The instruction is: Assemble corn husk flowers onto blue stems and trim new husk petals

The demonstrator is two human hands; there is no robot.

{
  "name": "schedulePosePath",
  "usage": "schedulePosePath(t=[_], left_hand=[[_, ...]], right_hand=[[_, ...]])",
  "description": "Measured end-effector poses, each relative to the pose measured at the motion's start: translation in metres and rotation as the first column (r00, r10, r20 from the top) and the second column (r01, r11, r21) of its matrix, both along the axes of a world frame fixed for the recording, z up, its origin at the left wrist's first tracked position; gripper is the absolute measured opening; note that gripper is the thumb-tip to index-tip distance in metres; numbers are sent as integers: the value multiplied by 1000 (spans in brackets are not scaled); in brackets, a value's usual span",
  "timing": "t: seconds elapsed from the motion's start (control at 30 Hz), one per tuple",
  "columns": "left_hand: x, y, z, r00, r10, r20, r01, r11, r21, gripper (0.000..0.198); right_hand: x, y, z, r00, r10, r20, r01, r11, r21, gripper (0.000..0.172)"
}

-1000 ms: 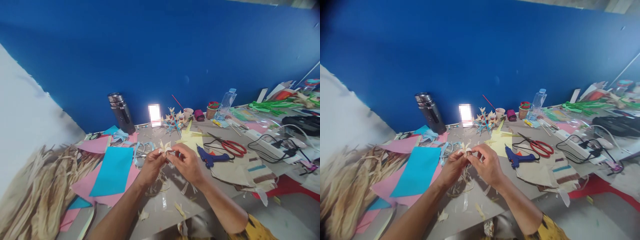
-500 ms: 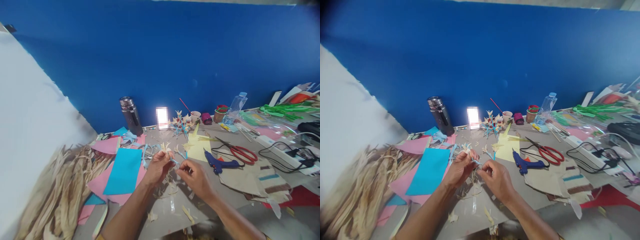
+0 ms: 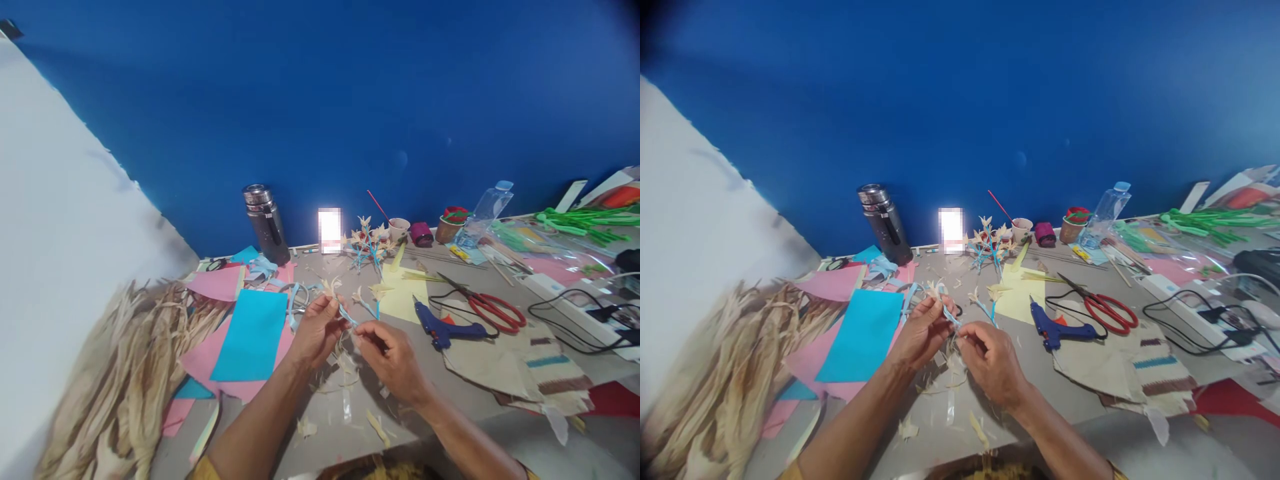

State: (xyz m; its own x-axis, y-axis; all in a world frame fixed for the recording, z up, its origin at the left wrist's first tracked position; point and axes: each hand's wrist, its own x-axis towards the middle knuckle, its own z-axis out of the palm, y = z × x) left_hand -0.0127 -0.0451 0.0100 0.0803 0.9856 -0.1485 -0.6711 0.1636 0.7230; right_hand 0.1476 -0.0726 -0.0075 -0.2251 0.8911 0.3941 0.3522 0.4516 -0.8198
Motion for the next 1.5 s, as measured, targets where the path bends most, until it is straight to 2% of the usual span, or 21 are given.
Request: schedulePosePath(t=[0.23,0.47,0.63,0.77,1.0,1.23,1.37,1.5], left_hand=[[0,2,0,999,26,34,-25,999,-27,37],[-3,3,0,1000,27,15,-27,999,20,35],[-2,3,0,1000,10,2,-10,999,37,34],[0,3,-2,1000,-2,17,1,998,67,34],[0,5,-5,999,47,28,-48,998,28,33],[-1,3,0,995,95,6,-95,992,78,29],[0,1,3,990,128,-66,-121,988,95,31],[0,2,1,992,107,-71,-102,992,73,33]], right_hand=[[3,-4,9,999,7,46,-12,996,93,23],[10,-13,22,993,61,100,-69,995,73,29],[11,-16,29,994,34,100,-40,998,54,28],[7,-15,21,996,3,87,-10,997,79,27],[2,-10,2,993,-54,108,31,978,207,25],[2,-7,-7,972,-105,212,37,953,302,25],[3,-7,-9,962,-127,240,43,944,327,24],[3,-8,-5,975,-78,210,7,948,317,24]])
